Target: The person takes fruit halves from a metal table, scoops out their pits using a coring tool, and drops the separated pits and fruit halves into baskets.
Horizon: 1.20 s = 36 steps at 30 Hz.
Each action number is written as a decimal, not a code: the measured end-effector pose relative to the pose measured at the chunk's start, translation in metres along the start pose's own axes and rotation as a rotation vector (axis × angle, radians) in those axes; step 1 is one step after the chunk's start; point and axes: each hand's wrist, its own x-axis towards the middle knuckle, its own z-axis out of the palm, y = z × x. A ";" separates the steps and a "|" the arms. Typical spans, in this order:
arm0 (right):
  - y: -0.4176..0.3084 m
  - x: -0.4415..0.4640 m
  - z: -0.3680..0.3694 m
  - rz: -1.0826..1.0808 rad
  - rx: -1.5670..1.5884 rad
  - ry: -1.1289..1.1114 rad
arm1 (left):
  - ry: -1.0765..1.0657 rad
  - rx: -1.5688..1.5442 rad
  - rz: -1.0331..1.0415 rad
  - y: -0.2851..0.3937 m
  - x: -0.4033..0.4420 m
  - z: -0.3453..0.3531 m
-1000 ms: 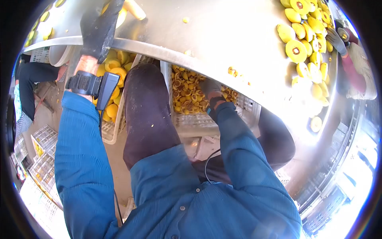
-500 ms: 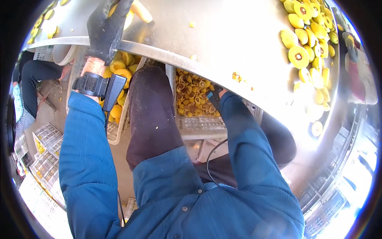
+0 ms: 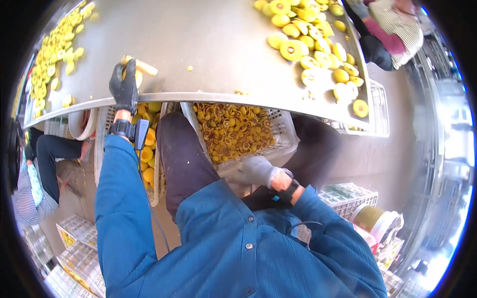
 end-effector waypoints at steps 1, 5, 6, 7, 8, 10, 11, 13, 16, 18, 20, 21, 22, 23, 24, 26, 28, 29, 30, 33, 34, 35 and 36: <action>0.000 -0.017 -0.006 0.025 0.105 0.121 | 0.025 -0.095 -0.044 0.010 -0.006 -0.002; 0.011 -0.061 -0.050 0.046 0.348 0.793 | 0.015 -0.439 -0.216 0.092 -0.074 -0.014; 0.000 -0.073 -0.072 0.177 0.605 0.872 | -0.028 -0.353 -0.132 0.089 -0.100 -0.014; -0.003 -0.077 -0.080 0.136 0.776 1.020 | -0.063 -0.269 -0.046 0.085 -0.126 -0.013; -0.014 -0.081 -0.087 0.052 0.710 1.052 | -0.131 -0.376 -0.243 0.079 -0.146 -0.014; -0.043 -0.079 -0.081 -0.090 0.597 0.988 | -0.318 -0.405 -0.443 0.100 -0.203 -0.020; -0.060 -0.075 -0.069 -0.143 0.554 0.891 | -0.336 -0.430 -0.479 0.126 -0.225 -0.016; -0.080 -0.046 -0.026 -0.189 0.363 0.856 | -0.500 -0.372 -0.416 0.081 -0.259 -0.018; -0.113 -0.047 -0.020 -0.063 0.427 0.744 | -0.458 -0.451 -0.585 0.105 -0.286 -0.026; -0.099 -0.029 0.000 -0.157 0.603 0.748 | -0.509 -0.486 -0.627 0.124 -0.281 -0.040; -0.105 -0.043 -0.013 -0.149 0.929 0.781 | -0.505 -0.672 -0.731 0.123 -0.279 -0.050; -0.100 -0.052 -0.023 -0.061 1.256 0.553 | -0.516 -0.760 -0.807 0.129 -0.274 -0.054; -0.096 -0.060 -0.025 -0.038 1.241 0.598 | -0.501 -0.770 -0.740 0.124 -0.278 -0.059; -0.094 -0.065 -0.029 -0.016 1.228 0.646 | -0.510 -0.573 -0.528 0.119 -0.281 -0.069; -0.097 -0.075 -0.037 -0.008 1.264 0.630 | -0.525 -0.380 -0.311 0.113 -0.281 -0.079; -0.076 -0.076 -0.016 0.038 1.208 0.690 | -0.417 -0.516 -0.367 0.103 -0.267 -0.088; -0.060 -0.089 -0.014 0.153 0.997 0.705 | -0.246 -0.541 -0.451 0.043 -0.245 -0.131; -0.059 -0.097 -0.016 0.202 0.969 0.699 | -0.189 -0.274 -0.320 0.035 -0.228 -0.145; -0.042 -0.089 0.002 0.084 0.866 0.870 | -0.109 0.010 -0.215 0.028 -0.211 -0.160; -0.035 -0.102 -0.004 0.183 0.789 0.941 | -0.207 0.431 0.067 0.056 -0.158 -0.137; -0.034 -0.106 -0.007 0.207 0.737 0.973 | -0.262 0.408 0.213 0.079 -0.145 -0.108; -0.032 -0.108 -0.008 0.208 0.740 0.958 | -0.317 0.384 0.355 0.107 -0.135 -0.069; -0.028 -0.110 -0.010 0.207 0.744 0.944 | -0.363 0.347 0.437 0.118 -0.127 -0.032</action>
